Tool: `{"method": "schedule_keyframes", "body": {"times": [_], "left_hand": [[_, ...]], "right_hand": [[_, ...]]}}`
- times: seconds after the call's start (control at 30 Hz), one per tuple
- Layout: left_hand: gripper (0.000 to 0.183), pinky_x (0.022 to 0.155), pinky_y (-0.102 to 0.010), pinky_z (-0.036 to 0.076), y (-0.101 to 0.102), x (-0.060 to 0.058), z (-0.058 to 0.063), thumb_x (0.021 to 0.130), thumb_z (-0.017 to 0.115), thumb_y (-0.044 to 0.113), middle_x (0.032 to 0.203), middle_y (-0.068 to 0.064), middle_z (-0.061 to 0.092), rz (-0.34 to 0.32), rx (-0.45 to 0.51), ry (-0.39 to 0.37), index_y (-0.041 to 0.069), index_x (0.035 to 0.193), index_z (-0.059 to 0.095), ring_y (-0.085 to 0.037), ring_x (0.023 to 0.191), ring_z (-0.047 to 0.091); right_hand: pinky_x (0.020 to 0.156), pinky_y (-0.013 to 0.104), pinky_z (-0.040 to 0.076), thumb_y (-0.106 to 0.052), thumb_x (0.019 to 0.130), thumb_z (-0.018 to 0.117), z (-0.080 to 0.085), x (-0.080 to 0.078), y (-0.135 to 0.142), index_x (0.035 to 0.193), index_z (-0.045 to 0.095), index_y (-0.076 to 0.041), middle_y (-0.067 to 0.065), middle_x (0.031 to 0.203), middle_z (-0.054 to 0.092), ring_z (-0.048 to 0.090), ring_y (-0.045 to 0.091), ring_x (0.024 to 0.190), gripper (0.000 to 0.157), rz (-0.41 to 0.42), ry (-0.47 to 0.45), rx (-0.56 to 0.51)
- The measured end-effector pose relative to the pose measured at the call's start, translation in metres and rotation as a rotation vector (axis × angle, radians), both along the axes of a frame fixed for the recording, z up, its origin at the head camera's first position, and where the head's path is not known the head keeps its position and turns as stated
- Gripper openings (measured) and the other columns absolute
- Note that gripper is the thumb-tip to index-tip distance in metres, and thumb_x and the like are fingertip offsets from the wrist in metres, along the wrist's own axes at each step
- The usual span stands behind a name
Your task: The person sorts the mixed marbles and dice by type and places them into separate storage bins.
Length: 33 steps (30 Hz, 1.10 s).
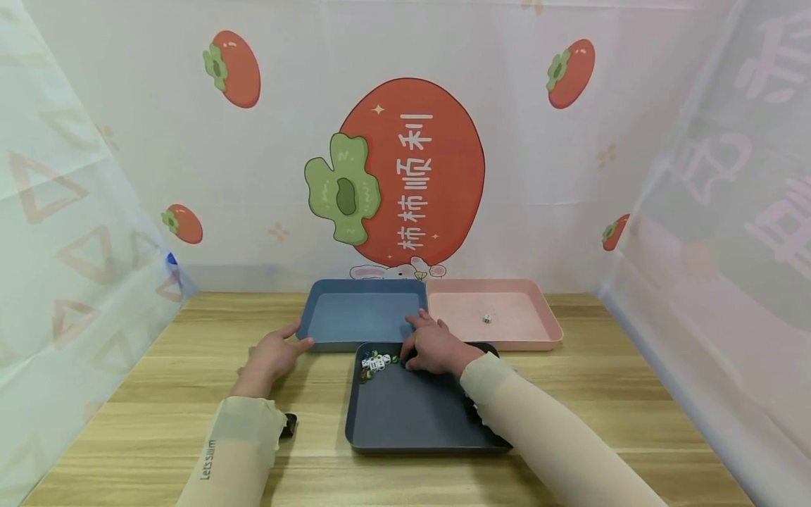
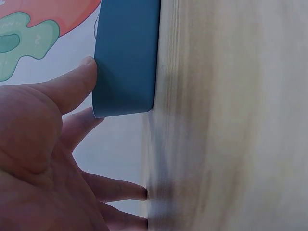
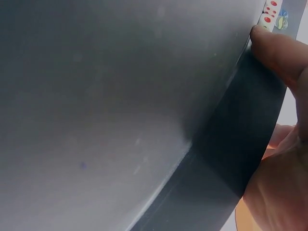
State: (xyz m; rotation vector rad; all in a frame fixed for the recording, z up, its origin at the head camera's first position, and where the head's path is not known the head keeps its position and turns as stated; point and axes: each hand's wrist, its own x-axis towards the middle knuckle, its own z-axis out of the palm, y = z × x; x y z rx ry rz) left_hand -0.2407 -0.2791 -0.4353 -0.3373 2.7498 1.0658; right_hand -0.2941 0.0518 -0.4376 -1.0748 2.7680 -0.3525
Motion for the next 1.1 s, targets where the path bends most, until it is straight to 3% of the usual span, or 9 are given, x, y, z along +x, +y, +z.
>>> {"method": "schedule_keyframes", "body": {"times": [0.23,0.47,0.63,0.77,1.1], "left_hand": [[0.077,0.087,-0.089,-0.006,0.000,0.000,0.000,0.096,0.056,0.058,0.158,-0.027,0.020,0.003,-0.006,-0.009,0.025,0.159,0.028,-0.069,0.132,-0.009],[0.076,0.087,-0.089,-0.005,-0.001,0.001,0.000,0.097,0.055,0.058,0.158,-0.028,0.021,0.001,-0.012,-0.008,0.024,0.159,0.028,-0.069,0.132,-0.008],[0.076,0.087,-0.089,-0.004,-0.002,0.001,-0.001,0.097,0.056,0.058,0.158,-0.028,0.021,0.001,-0.012,-0.008,0.024,0.159,0.028,-0.070,0.132,-0.008],[0.077,0.087,-0.089,-0.005,-0.002,0.001,-0.001,0.097,0.056,0.058,0.159,-0.027,0.020,-0.002,-0.013,-0.008,0.024,0.159,0.027,-0.069,0.133,-0.008],[0.077,0.086,-0.089,-0.007,-0.001,-0.003,0.000,0.096,0.056,0.059,0.159,-0.025,0.022,-0.002,-0.005,-0.005,0.025,0.160,0.027,-0.069,0.133,-0.008]], "right_hand": [[0.110,0.070,0.015,-0.031,0.090,0.075,-0.001,-0.002,0.002,0.093,0.079,-0.028,0.016,0.158,0.032,0.010,0.042,0.148,0.006,-0.020,-0.051,-0.063],[0.113,0.064,0.018,-0.028,0.088,0.074,0.001,-0.006,0.005,0.092,0.078,-0.026,0.017,0.156,0.036,0.014,0.043,0.147,0.006,-0.049,-0.095,-0.181],[0.114,0.060,0.020,-0.025,0.089,0.073,0.008,-0.006,0.005,0.089,0.079,-0.025,0.016,0.157,0.034,0.011,0.039,0.149,0.006,-0.106,-0.187,-0.324],[0.113,0.056,0.027,-0.024,0.090,0.071,0.014,-0.007,0.005,0.088,0.078,-0.026,0.012,0.156,0.036,0.016,0.034,0.148,0.008,-0.147,-0.243,-0.440],[0.106,0.052,0.040,-0.022,0.093,0.069,0.022,-0.010,0.006,0.097,0.078,-0.016,0.005,0.155,0.038,0.024,0.027,0.146,0.012,-0.293,-0.301,-0.697]]}}
